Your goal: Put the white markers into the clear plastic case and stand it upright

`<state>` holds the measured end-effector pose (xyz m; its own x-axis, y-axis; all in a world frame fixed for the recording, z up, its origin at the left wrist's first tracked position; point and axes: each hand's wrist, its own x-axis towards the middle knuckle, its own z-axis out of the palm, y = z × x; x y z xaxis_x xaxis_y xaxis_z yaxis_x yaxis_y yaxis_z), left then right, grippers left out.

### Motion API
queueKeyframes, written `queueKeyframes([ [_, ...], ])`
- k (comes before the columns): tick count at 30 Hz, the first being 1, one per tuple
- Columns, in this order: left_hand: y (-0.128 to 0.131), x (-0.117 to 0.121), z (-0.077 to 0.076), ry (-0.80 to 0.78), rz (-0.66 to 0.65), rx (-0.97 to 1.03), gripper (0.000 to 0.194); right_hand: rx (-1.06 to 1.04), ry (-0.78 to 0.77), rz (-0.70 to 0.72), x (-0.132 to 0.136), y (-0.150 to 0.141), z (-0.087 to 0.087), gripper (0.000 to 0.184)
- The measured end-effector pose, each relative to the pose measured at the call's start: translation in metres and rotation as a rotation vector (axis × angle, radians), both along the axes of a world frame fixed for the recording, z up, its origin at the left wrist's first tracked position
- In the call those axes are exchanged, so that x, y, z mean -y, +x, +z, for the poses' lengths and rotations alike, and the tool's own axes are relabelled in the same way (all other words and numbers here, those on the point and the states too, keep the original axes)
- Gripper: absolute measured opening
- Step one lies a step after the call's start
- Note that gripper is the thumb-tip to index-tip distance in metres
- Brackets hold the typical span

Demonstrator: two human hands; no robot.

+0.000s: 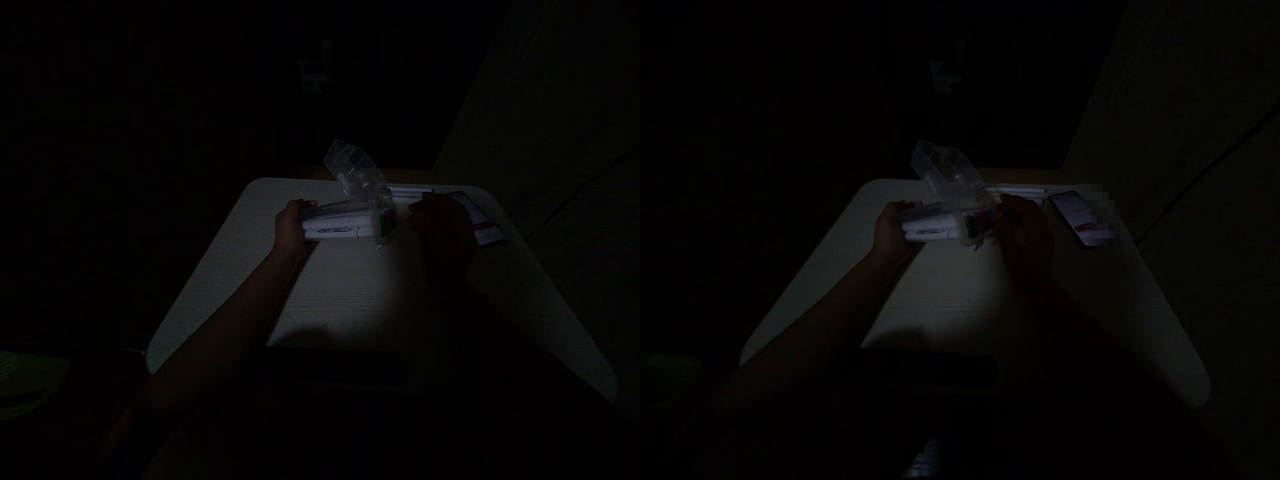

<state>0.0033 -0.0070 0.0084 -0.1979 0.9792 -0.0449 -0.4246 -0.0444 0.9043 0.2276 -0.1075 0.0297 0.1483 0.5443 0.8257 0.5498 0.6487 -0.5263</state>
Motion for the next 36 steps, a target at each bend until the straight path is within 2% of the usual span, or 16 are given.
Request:
queueKeyframes([
  [7, 0.001, -0.001, 0.000, -0.007, 0.012, -0.001, 0.027, 0.076, 0.032, -0.065, -0.001, -0.001, 0.004, 0.021],
  [10, 0.000, -0.001, -0.001, 0.014, 0.014, -0.021, 0.027, 0.155, 0.107, -0.058, 0.000, -0.003, 0.008, 0.020],
  [13, 0.000, -0.001, -0.002, 0.027, 0.006, -0.039, 0.029, 0.221, 0.108, -0.039, 0.000, -0.005, 0.011, 0.021],
  [17, -0.001, -0.003, -0.004, 0.012, 0.001, -0.020, 0.033, 0.265, 0.106, -0.072, -0.010, 0.007, 0.004, 0.022],
  [22, -0.001, -0.002, -0.004, 0.016, -0.004, -0.026, 0.032, 0.386, -0.126, -0.209, -0.043, 0.048, -0.022, 0.035],
  [25, 0.000, -0.001, -0.002, -0.001, -0.002, -0.014, 0.030, 0.591, -0.458, -0.369, -0.063, 0.070, -0.036, 0.055],
  [27, 0.000, -0.001, -0.001, -0.009, 0.004, 0.002, 0.028, 0.625, -0.561, -0.387, -0.072, 0.079, -0.042, 0.062],
  [30, 0.001, -0.001, 0.000, -0.015, 0.007, 0.013, 0.024, 0.696, -0.637, -0.374, -0.079, 0.081, -0.044, 0.068],
  [36, 0.001, 0.002, 0.003, -0.047, 0.013, 0.012, 0.023, 0.838, -0.796, -0.435, -0.076, 0.072, -0.034, 0.067],
])
